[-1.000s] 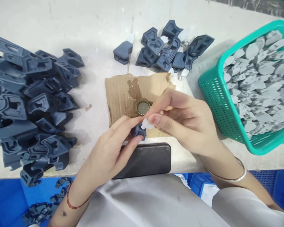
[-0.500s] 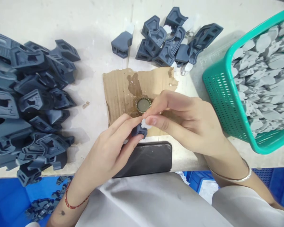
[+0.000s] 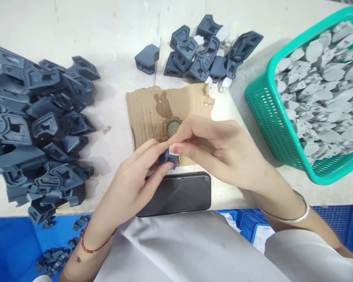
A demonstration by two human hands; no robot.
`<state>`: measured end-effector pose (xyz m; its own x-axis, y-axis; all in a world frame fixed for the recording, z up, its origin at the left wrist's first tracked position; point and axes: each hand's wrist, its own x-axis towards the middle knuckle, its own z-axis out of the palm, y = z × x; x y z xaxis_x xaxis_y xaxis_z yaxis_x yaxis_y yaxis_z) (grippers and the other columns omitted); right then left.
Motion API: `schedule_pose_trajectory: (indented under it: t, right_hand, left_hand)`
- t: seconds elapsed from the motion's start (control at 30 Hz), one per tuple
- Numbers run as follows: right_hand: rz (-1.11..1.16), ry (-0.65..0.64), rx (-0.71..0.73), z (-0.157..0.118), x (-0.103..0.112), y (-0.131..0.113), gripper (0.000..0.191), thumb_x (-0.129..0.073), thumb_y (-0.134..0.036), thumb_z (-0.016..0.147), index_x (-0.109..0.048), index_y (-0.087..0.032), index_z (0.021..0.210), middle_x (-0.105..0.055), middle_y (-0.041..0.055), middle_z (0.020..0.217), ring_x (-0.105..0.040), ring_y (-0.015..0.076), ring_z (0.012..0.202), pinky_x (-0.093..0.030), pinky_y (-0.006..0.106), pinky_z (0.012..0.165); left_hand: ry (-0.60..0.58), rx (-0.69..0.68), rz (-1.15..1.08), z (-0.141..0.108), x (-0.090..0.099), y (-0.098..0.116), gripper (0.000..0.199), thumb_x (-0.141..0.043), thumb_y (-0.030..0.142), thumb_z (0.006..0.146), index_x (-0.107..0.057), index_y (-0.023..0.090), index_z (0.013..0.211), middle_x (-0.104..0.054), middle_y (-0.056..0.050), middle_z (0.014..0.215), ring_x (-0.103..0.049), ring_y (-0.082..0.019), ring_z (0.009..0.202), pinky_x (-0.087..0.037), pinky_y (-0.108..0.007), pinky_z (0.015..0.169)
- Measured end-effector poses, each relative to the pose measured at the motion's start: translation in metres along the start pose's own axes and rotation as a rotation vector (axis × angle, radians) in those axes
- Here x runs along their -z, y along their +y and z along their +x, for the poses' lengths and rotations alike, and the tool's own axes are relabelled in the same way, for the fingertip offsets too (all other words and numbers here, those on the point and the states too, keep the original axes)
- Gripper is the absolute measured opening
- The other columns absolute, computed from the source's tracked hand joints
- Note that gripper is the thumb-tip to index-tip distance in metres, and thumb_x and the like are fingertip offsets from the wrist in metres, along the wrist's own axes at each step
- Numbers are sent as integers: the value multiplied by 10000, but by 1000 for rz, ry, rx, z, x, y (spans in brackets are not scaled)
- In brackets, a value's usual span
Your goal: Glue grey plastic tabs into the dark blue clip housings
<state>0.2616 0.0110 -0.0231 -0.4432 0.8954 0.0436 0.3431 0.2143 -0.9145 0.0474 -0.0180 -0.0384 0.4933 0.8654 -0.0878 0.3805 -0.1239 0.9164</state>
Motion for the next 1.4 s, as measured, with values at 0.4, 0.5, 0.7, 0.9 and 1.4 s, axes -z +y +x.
schedule_pose_trajectory:
  t: [0.4, 0.5, 0.7, 0.9, 1.4]
  right_hand:
    - [-424, 12, 325, -3, -9, 0, 507, -709, -357, 948, -564, -224, 1416, -670, 132, 1415, -636, 324, 1325, -528, 496, 1135]
    - [-489, 86, 385, -3, -13, 7, 385, -638, -383, 979, -601, -248, 1338, -717, 118, 1302, -696, 333, 1191, -585, 534, 992]
    - [-512, 131, 450, -3, -13, 11, 319, -616, -444, 988, -630, -237, 1231, -762, 131, 1164, -731, 301, 1042, -611, 452, 815]
    - [-472, 151, 520, -2, -15, 13, 351, -692, -353, 909, -628, -178, 1207, -772, 141, 1075, -743, 285, 1018, -624, 428, 871]
    - [-371, 244, 391, 4, -4, 8, 436, -848, -410, 806, -629, -218, 1130, -777, 107, 1000, -748, 270, 919, -598, 384, 797]
  left_hand:
    - [150, 245, -451, -6, -1, 15, 188, -734, 334, 984, -784, 203, 1110, -808, -22, 929, -750, -168, 841, -621, -238, 765]
    - [99, 220, -454, -6, 1, 16, 210, -704, 343, 1005, -800, 214, 1141, -820, -39, 1010, -763, -191, 910, -624, -270, 833]
    - [38, 186, -441, -5, 3, 10, 224, -684, 345, 1018, -812, 241, 1171, -807, -38, 1015, -739, -175, 910, -598, -245, 827]
    - [-20, 175, -413, -5, 6, 7, 256, -662, 399, 1017, -808, 190, 1036, -781, -68, 918, -716, -199, 825, -598, -274, 744]
    - [150, 44, -187, -8, 5, 6, 265, -576, 281, 1063, -727, 227, 1274, -785, -84, 1190, -757, -200, 1075, -627, -287, 914]
